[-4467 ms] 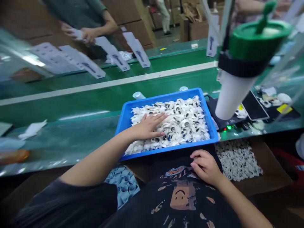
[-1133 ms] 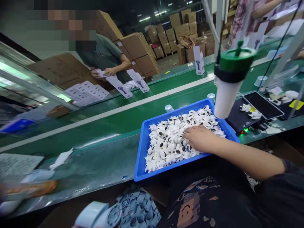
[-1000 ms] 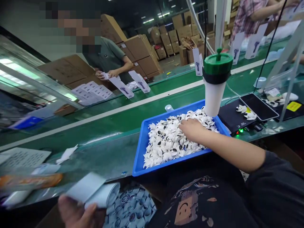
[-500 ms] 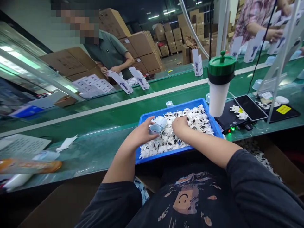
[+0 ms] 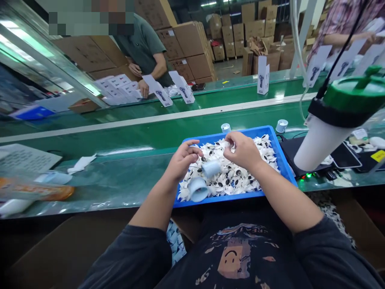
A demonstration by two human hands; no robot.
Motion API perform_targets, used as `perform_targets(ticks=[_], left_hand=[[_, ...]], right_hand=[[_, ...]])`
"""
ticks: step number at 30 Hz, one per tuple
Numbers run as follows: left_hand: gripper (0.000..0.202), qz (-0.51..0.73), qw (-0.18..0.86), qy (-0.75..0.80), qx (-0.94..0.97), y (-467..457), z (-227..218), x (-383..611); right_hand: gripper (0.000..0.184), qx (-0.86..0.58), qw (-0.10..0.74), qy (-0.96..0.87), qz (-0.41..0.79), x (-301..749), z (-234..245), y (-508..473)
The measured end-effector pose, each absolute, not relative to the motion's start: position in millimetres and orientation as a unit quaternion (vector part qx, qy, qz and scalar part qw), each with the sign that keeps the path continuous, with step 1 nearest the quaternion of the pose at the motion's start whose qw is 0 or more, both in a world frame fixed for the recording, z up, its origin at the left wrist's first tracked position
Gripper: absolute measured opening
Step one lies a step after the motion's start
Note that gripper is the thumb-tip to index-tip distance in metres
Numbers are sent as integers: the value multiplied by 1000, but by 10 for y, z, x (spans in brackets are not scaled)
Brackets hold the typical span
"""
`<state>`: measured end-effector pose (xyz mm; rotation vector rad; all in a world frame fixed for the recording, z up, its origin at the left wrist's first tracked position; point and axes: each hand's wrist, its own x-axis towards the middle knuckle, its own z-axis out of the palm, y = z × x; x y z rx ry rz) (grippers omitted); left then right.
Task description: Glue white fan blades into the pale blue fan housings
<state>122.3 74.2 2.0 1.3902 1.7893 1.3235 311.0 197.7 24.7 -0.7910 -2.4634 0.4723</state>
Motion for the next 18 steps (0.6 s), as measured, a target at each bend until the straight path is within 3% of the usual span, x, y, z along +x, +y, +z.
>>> perform_targets(ticks=[4, 7, 12, 15, 18], left_hand=[[39, 470, 122, 702, 521, 672, 119, 1170], [26, 365, 11, 746, 556, 336, 197, 1121], [45, 123, 168, 753, 624, -172, 94, 1070], [63, 114, 178, 741, 637, -232, -50, 1127], [56, 170, 135, 743, 633, -222, -110, 1181]], right_hand=[[18, -250, 283, -897, 230, 3128, 100, 1985], [17, -225, 281, -896, 260, 3125, 32, 1957], [15, -199, 257, -889, 322, 3093, 27, 1921], [16, -192, 247, -876, 368, 3072, 47, 1895], [16, -200, 239, -841, 442, 3055, 53, 1871]])
